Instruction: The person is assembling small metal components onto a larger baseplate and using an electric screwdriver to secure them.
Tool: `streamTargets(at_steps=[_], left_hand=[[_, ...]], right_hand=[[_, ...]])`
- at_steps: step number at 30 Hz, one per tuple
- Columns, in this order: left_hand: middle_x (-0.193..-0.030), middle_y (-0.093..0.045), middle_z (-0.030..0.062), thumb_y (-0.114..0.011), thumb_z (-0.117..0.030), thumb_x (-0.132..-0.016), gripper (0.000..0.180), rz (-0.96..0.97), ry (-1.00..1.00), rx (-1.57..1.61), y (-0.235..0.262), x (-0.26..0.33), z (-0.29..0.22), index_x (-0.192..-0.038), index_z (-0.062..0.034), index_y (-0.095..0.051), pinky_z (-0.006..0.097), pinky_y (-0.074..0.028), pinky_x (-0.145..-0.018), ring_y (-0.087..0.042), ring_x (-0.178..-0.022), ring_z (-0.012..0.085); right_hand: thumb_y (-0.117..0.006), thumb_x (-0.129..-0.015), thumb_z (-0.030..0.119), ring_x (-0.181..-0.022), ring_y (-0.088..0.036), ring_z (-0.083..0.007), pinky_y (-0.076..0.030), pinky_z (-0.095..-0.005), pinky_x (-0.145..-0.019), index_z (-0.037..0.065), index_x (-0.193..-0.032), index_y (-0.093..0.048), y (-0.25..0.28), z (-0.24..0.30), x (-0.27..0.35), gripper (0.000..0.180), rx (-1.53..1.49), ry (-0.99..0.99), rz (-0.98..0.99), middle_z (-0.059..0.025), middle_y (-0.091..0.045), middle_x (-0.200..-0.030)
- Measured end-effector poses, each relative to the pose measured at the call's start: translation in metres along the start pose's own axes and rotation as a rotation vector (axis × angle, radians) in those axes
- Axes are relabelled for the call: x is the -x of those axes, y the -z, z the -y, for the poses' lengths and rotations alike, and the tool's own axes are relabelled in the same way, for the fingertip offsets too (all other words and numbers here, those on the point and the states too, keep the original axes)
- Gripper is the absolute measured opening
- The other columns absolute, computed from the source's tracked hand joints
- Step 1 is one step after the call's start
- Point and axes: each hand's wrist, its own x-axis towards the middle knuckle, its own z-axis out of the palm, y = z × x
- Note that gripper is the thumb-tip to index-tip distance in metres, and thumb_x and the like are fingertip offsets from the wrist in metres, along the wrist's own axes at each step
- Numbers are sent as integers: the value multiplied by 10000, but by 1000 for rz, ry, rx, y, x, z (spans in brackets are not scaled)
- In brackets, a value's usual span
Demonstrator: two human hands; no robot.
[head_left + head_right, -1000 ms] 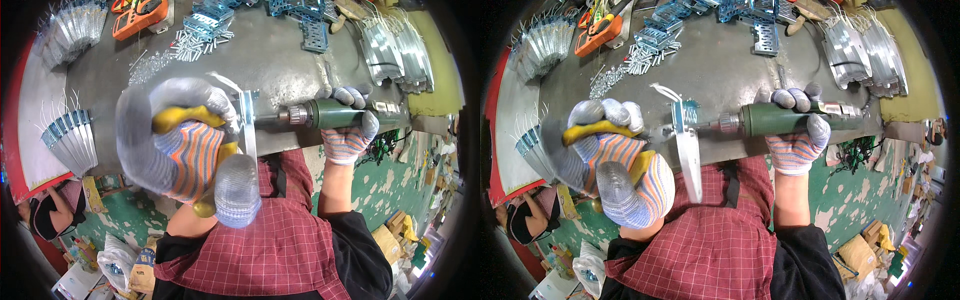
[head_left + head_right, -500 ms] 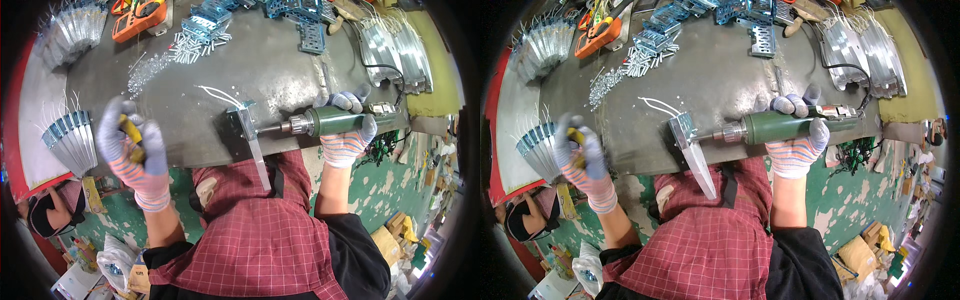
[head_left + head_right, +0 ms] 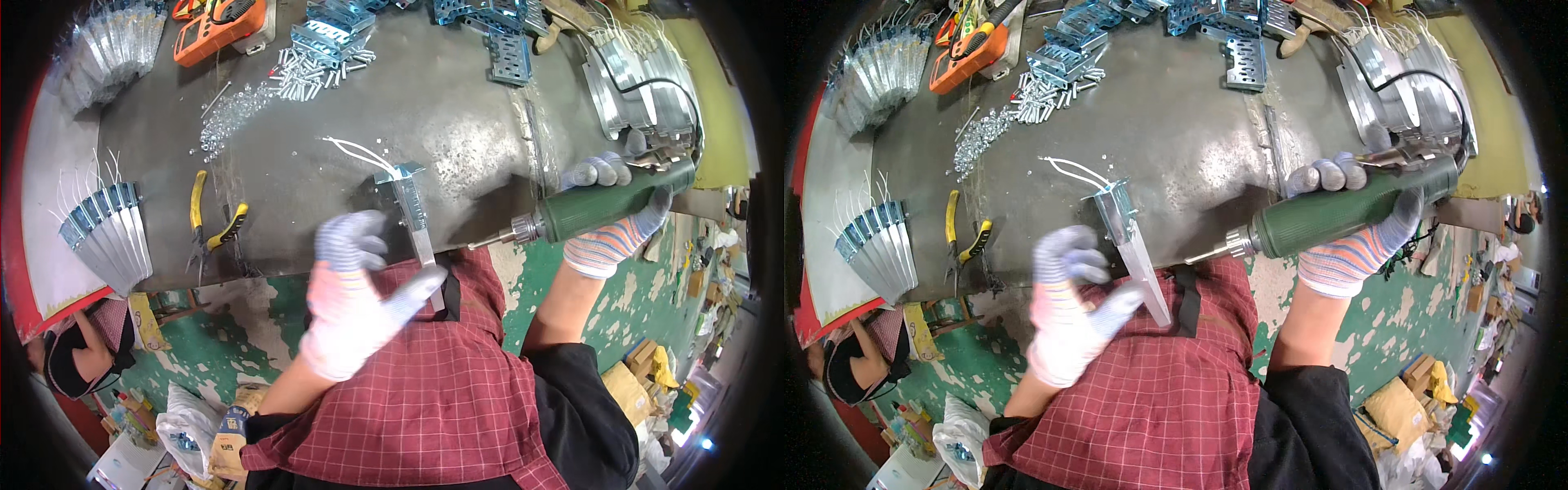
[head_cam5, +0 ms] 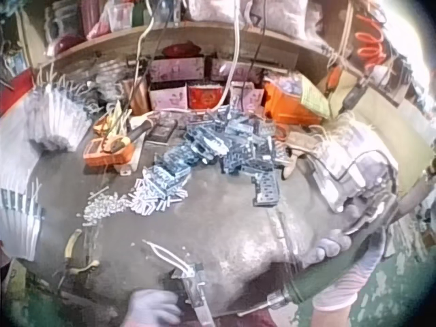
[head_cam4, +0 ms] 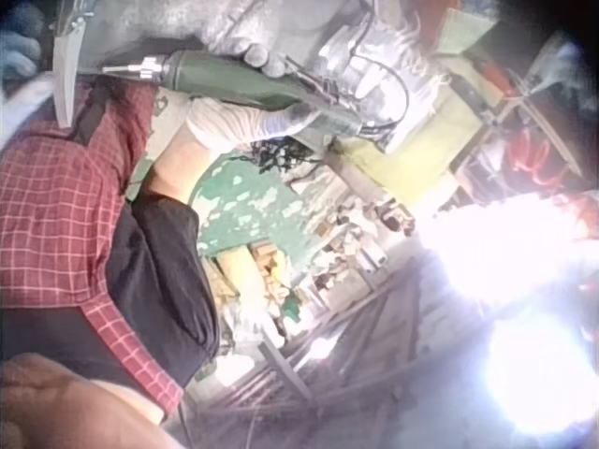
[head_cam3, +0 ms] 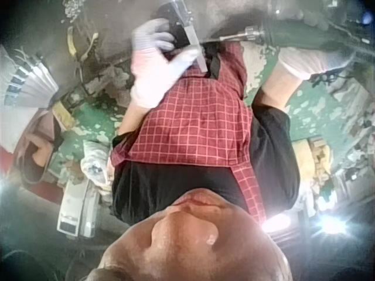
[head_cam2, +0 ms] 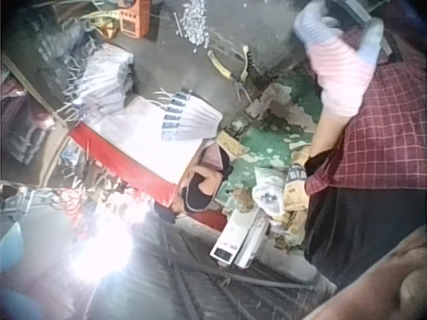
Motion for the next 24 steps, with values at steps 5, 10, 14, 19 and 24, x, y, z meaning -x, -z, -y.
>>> streamTargets(at_steps=[5,10,14,19,24], left_hand=[[-940,-629,124,-744,-174,-807,654,133,367,407,-11,5,6,-1262,-6,-305,273,-496,-687,-613,-776,144],[-1150,-553,134,-654,-16,-843,552,138,335,592,1,9,20,-1274,-15,-309,314,-489,-864,-584,-1004,182],[-1177,-525,128,-646,0,-844,541,137,343,680,1,9,18,-1276,-25,-322,321,-470,-903,-549,-1066,179],[-1184,-522,135,-641,5,-846,544,159,328,668,2,7,17,-1280,-26,-314,322,-467,-904,-540,-1077,183],[-1179,-528,145,-633,-3,-853,547,127,346,671,1,7,15,-1284,-15,-297,318,-466,-898,-545,-1063,182]], right_hand=[[-731,-783,392,-995,-571,-260,-421,-509,-970,38,-982,-627,6,-9,1,419,57,-14,-395,-122,-630,-1015],[-655,-846,236,-996,-568,-278,-377,-568,-1009,65,-1194,-564,27,-21,7,398,49,-6,-325,-74,-615,-949],[-657,-835,223,-923,-596,-264,-385,-557,-1020,51,-1193,-556,21,-31,4,410,86,19,-309,-46,-624,-952],[-654,-836,190,-933,-591,-263,-406,-521,-991,72,-1187,-556,16,-34,4,383,93,31,-255,-57,-623,-930],[-646,-840,200,-975,-590,-273,-391,-544,-1006,75,-1212,-544,18,-33,6,406,98,38,-260,-63,-624,-970]])
